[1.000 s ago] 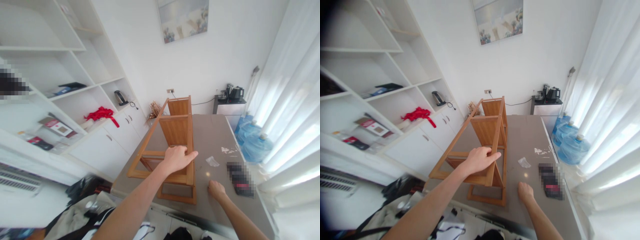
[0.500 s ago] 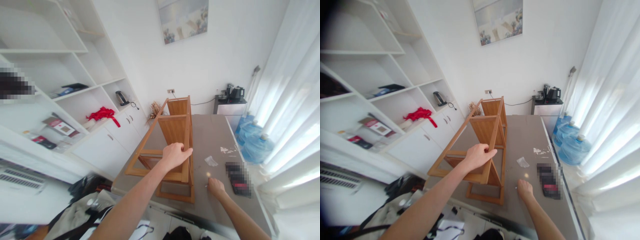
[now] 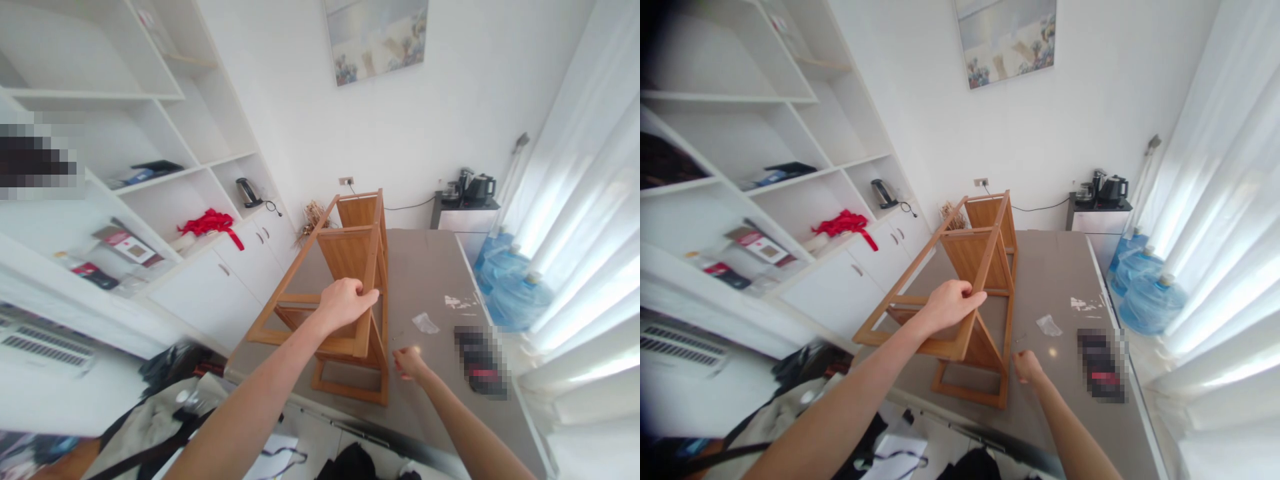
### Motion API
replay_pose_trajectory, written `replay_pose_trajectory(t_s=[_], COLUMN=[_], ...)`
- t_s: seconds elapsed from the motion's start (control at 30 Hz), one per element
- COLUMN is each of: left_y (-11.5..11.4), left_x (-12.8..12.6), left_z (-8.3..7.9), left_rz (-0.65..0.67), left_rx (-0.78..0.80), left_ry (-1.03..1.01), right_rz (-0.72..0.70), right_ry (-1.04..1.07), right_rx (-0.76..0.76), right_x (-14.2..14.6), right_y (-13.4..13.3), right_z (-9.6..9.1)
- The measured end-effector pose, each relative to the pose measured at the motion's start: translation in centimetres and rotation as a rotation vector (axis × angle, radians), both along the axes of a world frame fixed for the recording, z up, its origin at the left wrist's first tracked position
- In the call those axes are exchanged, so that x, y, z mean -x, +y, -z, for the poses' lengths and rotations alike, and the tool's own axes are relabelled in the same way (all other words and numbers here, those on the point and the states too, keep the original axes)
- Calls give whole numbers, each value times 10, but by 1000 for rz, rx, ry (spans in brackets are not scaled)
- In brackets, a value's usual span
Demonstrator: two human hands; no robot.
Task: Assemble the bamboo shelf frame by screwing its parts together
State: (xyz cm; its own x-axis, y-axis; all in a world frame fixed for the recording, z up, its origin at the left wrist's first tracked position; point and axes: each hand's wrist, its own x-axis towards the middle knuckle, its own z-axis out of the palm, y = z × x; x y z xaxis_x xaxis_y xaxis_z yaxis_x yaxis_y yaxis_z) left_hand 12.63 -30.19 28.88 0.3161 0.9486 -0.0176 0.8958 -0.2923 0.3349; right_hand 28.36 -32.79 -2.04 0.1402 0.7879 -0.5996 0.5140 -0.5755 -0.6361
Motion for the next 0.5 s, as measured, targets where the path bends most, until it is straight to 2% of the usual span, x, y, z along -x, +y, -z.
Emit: replay_pose_trajectory(t_s=[0.3, 0.5], left_y=[10, 18], left_x=[22, 41], left_z=[6, 1], left_rz=[45, 52], left_rx=[30, 27], left_ry=[-16, -99], right_rz=[187, 293], right_ry=[258, 379], right_rx=[134, 162], right_x=[23, 52], right_y=[-2, -7], right_z=[5, 12])
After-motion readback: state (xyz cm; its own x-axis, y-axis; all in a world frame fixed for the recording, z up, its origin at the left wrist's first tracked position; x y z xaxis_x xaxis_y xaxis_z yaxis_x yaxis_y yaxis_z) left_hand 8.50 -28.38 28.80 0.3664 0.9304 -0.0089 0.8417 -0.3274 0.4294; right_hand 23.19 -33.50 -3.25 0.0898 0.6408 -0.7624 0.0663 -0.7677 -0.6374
